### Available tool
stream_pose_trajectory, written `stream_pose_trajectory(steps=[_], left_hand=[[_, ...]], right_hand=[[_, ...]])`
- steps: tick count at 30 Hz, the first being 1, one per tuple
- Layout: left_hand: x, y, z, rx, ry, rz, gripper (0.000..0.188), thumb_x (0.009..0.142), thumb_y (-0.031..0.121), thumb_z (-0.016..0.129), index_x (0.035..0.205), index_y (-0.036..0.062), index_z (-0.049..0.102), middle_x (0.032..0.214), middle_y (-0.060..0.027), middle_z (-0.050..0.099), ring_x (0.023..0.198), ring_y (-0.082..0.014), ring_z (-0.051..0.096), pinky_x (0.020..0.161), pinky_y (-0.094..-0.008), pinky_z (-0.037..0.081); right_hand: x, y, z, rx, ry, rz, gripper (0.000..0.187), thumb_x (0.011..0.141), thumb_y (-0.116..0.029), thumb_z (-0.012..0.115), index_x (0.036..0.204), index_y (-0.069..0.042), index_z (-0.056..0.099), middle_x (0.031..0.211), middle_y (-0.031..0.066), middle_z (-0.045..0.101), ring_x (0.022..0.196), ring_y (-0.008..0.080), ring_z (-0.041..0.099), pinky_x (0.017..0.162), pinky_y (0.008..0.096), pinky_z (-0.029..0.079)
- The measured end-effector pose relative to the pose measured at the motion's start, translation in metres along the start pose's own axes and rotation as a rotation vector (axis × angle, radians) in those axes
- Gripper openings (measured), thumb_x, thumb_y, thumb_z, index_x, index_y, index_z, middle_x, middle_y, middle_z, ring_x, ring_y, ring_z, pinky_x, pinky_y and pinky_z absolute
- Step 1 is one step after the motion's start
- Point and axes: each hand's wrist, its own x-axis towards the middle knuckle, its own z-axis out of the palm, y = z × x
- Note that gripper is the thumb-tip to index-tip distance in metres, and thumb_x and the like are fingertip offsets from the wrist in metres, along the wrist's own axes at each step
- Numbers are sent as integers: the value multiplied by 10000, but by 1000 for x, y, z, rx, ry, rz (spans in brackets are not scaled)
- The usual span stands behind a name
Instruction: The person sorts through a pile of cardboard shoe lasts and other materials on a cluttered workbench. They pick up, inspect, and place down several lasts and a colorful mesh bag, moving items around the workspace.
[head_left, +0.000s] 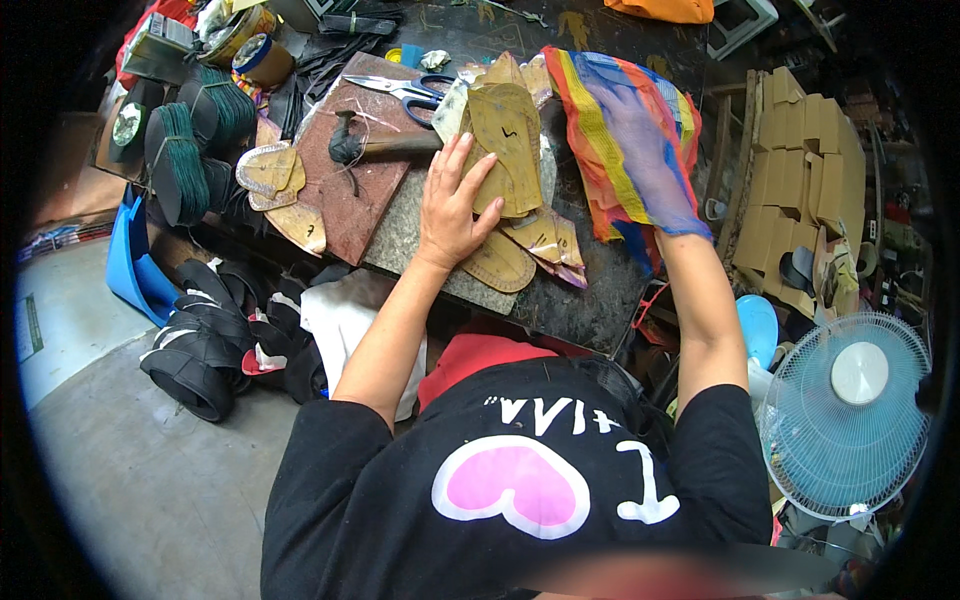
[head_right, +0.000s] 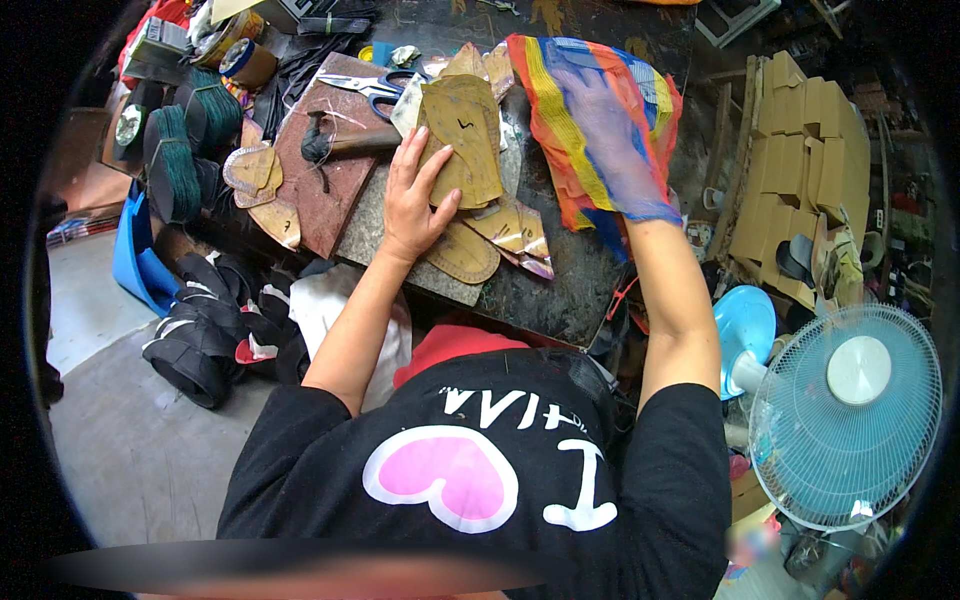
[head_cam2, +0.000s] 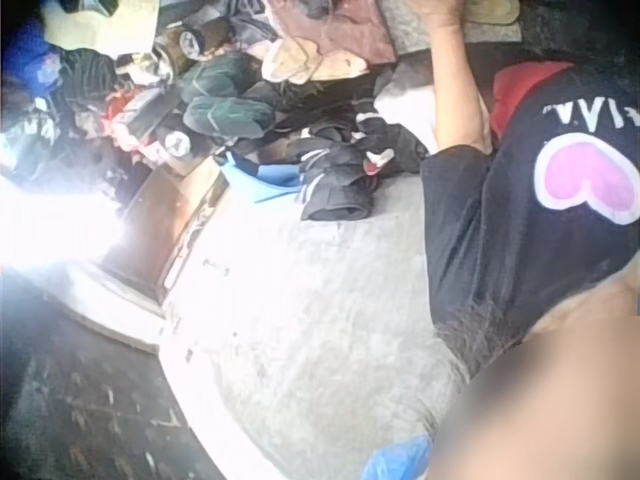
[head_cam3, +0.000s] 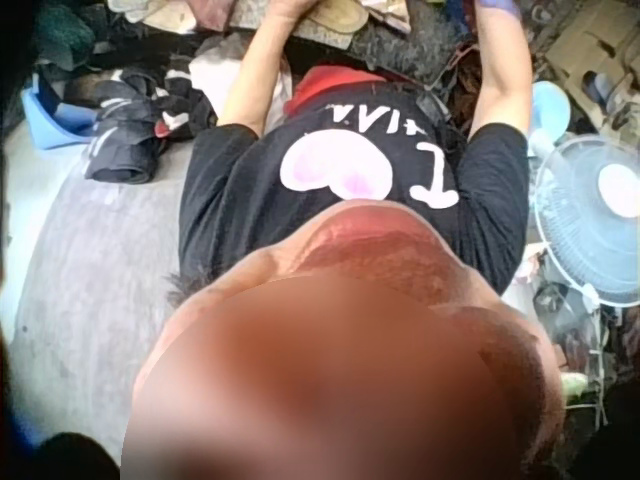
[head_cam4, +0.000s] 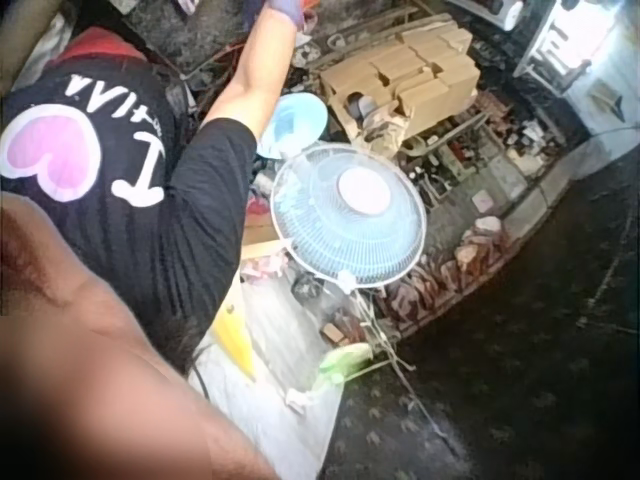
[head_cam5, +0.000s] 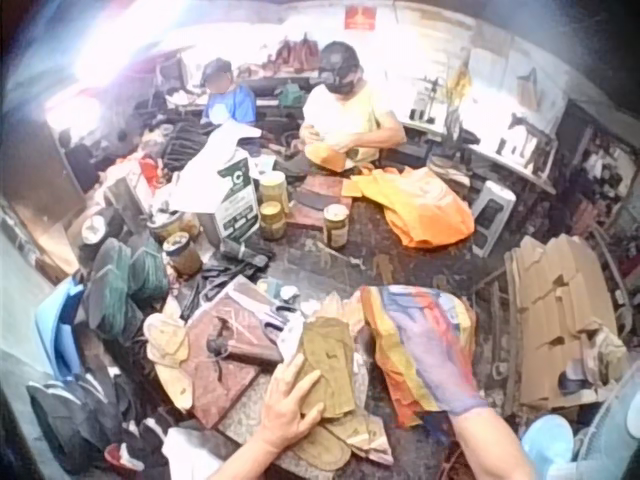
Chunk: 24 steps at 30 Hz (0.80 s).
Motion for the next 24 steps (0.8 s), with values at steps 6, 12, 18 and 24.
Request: stream_pose_trajectory(steps=[6,12,18,24], left_hand=[[0,-1,2,-2,9,6,539,783,220,692,1287,83,561,1479,-201,364,1371,-400,337,1129,-479,279],[-1,-2,4,-10,26,15,542,775,226,701,1284,98,563,1473,-188,371,1371,-393,336,1123,-489,285],[0,-1,4,-5,23,14,547,774,234,702,1287,104,560,1471,-185,371,1373,-388,333,1125,-492,279],[0,-2,4,2,17,16,545,778,239,700,1287,105,559,1471,-191,369,1373,-389,332,1126,-491,279]], right_hand=[[-24,-11,-38,80,-150,42,400,892,-34,509,1291,-27,544,1266,137,560,1217,272,522,1010,331,414],[-36,3,-21,114,5,127,375,886,-36,514,1259,-42,551,1180,158,584,1138,328,553,976,371,440],[-46,30,-3,-176,79,298,390,857,-114,610,1241,-88,547,1138,177,592,1048,348,577,891,425,471],[-64,20,-7,-112,-123,196,517,826,-90,639,1326,-143,520,1194,156,581,1100,351,554,959,435,432]])
